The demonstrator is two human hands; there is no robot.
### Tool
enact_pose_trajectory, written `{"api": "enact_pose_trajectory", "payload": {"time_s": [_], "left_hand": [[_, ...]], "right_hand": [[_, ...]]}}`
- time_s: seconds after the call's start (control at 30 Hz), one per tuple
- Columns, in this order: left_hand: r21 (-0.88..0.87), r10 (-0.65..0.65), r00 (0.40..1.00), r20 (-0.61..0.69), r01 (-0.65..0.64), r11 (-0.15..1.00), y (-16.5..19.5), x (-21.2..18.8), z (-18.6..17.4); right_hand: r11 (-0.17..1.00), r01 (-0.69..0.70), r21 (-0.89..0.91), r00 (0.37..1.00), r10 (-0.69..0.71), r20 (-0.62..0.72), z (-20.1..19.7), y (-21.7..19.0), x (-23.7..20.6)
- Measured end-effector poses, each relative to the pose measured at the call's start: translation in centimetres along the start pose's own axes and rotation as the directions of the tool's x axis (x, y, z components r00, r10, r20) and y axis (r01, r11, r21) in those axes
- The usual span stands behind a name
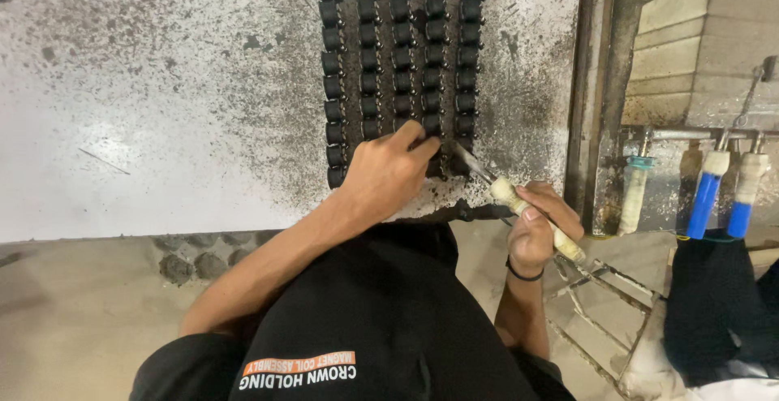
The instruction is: The person solders wire terminals onto black cylindrical rotor components arranged in a grid on a workbench, holding each part steady with one hand while applying a soldering iron with the other, producing smoke at each joint. They then use a red-corded probe tool to touch the soldered parts and finally move finished components aside on the bench.
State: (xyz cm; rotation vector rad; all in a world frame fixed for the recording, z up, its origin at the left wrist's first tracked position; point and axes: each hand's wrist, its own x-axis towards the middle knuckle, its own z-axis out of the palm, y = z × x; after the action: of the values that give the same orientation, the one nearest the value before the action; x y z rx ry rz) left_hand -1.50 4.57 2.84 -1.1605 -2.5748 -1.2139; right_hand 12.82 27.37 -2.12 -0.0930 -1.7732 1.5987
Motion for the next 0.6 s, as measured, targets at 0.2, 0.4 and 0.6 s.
{"api": "enact_pose_trajectory", "payload": {"time_s": [0.2,0.4,0.6], "left_hand": [[0.035,-0.022,0.995,0.093,0.019,0.999,-0.9,-0.2,1.3],[0.075,0.005,0.993,0.118,-0.014,0.997,-0.5,0.1,1.6],[-0.032,-0.020,0.996,0.088,0.023,0.999,-0.6,-0.1,1.2]], "right_hand": [[1.000,-0.018,-0.014,1.000,0.018,-0.018,0.5,0.1,-0.2],[0.970,-0.219,0.105,0.970,0.228,-0.086,-0.1,0.2,-0.7],[0.913,-0.342,0.221,0.924,0.370,-0.099,-0.3,0.4,-1.0]]}}
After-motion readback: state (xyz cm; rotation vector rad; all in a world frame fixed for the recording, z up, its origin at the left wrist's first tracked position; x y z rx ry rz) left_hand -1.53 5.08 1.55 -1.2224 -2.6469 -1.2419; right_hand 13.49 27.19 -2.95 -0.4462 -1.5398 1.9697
